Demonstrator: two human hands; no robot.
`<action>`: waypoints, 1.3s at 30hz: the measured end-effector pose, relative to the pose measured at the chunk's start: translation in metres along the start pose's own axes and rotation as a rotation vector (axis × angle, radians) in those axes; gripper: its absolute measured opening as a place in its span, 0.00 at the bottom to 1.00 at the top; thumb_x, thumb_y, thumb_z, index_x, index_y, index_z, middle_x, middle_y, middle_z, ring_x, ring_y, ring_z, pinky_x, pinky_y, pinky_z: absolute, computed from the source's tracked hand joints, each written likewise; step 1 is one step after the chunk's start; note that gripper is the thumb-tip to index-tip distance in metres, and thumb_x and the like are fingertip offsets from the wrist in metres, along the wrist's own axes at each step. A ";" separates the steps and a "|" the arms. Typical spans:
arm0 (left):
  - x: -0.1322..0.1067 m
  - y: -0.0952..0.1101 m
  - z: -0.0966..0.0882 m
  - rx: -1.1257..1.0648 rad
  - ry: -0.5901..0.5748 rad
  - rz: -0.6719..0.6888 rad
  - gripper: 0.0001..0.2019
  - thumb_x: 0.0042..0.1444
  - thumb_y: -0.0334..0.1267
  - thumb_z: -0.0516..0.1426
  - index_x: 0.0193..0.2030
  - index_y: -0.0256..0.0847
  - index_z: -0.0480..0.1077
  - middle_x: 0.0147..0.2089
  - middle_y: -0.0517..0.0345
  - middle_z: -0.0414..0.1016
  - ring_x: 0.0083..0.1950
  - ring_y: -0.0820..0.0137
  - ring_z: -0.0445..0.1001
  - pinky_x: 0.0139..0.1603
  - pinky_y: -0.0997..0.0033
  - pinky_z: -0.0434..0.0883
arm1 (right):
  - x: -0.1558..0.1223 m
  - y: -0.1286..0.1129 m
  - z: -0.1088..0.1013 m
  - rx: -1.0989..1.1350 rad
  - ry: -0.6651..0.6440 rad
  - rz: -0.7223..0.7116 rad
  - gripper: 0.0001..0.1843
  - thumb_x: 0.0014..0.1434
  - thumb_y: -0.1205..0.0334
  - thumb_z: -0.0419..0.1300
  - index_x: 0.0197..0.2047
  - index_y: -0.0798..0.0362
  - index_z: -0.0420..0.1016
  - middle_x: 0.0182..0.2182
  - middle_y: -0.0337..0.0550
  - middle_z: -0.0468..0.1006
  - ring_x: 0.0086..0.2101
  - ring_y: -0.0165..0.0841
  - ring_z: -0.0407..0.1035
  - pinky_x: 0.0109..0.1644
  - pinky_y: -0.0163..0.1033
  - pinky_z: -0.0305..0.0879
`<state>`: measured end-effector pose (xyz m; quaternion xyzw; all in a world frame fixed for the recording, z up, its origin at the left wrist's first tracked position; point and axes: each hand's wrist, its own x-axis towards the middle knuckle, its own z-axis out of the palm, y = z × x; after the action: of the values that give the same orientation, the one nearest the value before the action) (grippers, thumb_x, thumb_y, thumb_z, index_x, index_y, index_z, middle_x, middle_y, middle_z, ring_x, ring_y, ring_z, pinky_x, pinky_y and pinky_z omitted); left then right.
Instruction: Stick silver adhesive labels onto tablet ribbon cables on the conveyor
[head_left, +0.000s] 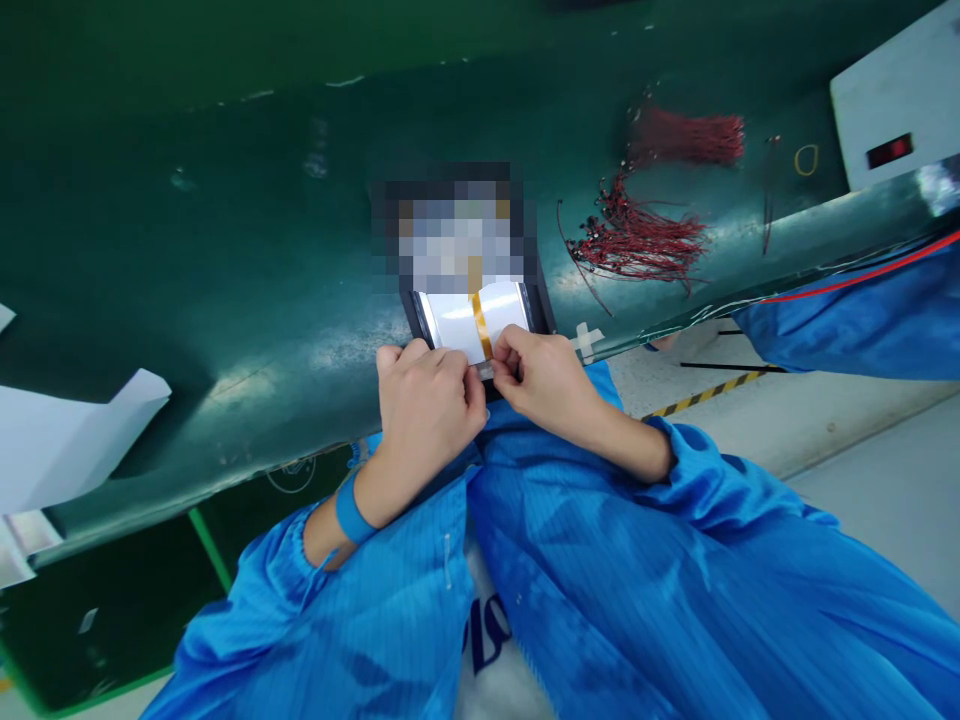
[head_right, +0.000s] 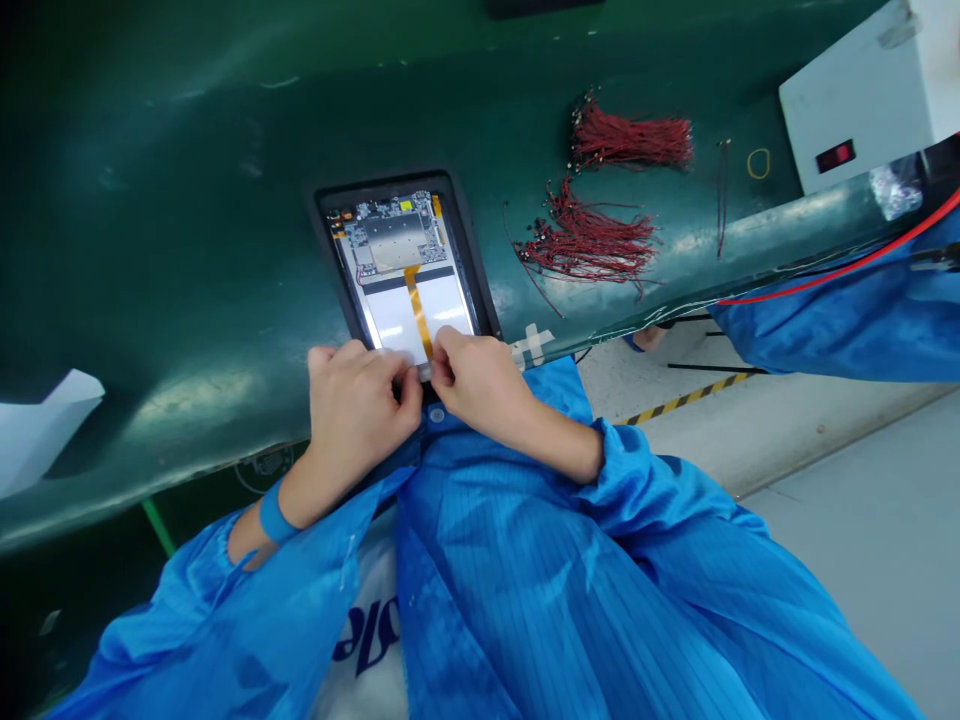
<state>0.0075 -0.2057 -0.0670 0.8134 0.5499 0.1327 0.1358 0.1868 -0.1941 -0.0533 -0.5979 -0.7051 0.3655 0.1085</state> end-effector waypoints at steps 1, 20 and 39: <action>0.001 0.001 0.000 0.010 -0.007 0.000 0.14 0.63 0.36 0.56 0.24 0.42 0.64 0.25 0.50 0.71 0.35 0.56 0.68 0.40 0.55 0.53 | 0.000 -0.001 0.001 -0.018 -0.004 0.000 0.06 0.61 0.68 0.58 0.36 0.49 0.65 0.27 0.38 0.76 0.27 0.32 0.66 0.35 0.37 0.54; -0.025 -0.016 0.016 -0.061 -0.057 0.617 0.23 0.75 0.35 0.54 0.74 0.39 0.68 0.77 0.47 0.64 0.78 0.53 0.64 0.77 0.50 0.63 | 0.028 0.075 -0.071 -0.074 0.521 0.030 0.06 0.67 0.61 0.61 0.36 0.47 0.69 0.28 0.38 0.72 0.29 0.34 0.67 0.38 0.41 0.64; -0.030 -0.027 0.005 -0.244 0.200 0.460 0.22 0.62 0.29 0.61 0.61 0.53 0.78 0.59 0.55 0.83 0.59 0.56 0.80 0.65 0.48 0.70 | 0.082 0.048 -0.088 -0.043 0.153 -0.292 0.13 0.75 0.48 0.56 0.41 0.46 0.66 0.44 0.49 0.73 0.49 0.43 0.68 0.50 0.48 0.70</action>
<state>-0.0247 -0.2240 -0.0832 0.8774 0.3413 0.3049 0.1438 0.2540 -0.0834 -0.0447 -0.5174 -0.7817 0.2843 0.2010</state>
